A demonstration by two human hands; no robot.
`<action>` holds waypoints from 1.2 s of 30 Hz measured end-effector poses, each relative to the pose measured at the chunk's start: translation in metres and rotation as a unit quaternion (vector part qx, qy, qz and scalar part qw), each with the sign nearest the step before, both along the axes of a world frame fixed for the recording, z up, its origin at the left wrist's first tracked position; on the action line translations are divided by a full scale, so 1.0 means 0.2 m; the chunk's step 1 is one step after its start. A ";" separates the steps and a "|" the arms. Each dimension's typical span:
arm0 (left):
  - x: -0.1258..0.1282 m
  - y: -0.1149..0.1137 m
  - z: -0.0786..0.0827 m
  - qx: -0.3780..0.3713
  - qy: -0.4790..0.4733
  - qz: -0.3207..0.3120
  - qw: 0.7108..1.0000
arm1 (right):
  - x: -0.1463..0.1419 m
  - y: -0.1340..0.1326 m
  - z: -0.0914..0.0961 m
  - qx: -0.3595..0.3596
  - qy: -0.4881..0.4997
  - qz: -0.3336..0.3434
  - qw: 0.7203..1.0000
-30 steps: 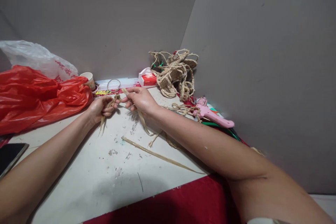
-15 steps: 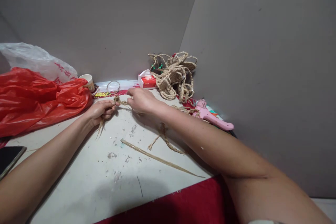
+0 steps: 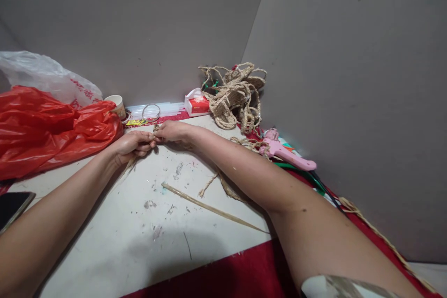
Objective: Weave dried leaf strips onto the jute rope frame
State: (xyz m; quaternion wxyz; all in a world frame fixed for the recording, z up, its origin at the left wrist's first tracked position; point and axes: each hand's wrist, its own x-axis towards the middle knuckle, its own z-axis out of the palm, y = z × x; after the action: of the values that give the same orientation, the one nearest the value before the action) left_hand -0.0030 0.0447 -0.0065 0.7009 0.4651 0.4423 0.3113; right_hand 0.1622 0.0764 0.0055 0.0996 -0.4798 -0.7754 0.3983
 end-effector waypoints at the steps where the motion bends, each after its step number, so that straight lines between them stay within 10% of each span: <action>1: 0.00 0.00 0.00 -0.003 0.010 -0.006 1.000 | 0.01 0.00 0.00 0.003 -0.010 0.013 1.000; 12: -0.04 -0.01 0.02 0.093 0.190 0.043 0.976 | -0.01 -0.05 0.03 -0.061 0.033 -0.062 0.996; 18: -0.01 -0.03 0.05 0.318 0.417 0.031 0.851 | -0.05 -0.07 0.00 -0.137 0.129 -0.109 0.976; 29: 0.11 -0.15 0.02 0.414 0.550 0.030 0.725 | -0.07 -0.06 -0.05 -0.252 0.234 -0.172 0.923; 36: 0.16 -0.22 -0.01 0.402 0.468 0.058 0.785 | -0.05 -0.08 -0.05 -0.302 0.256 -0.184 0.900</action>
State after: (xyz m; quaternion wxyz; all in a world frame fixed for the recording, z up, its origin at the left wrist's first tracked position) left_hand 0.0289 0.0004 -0.0075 0.1386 0.7666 0.5771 0.2451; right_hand 0.1527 0.0610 -0.0041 0.2166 -0.5020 -0.4637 0.6971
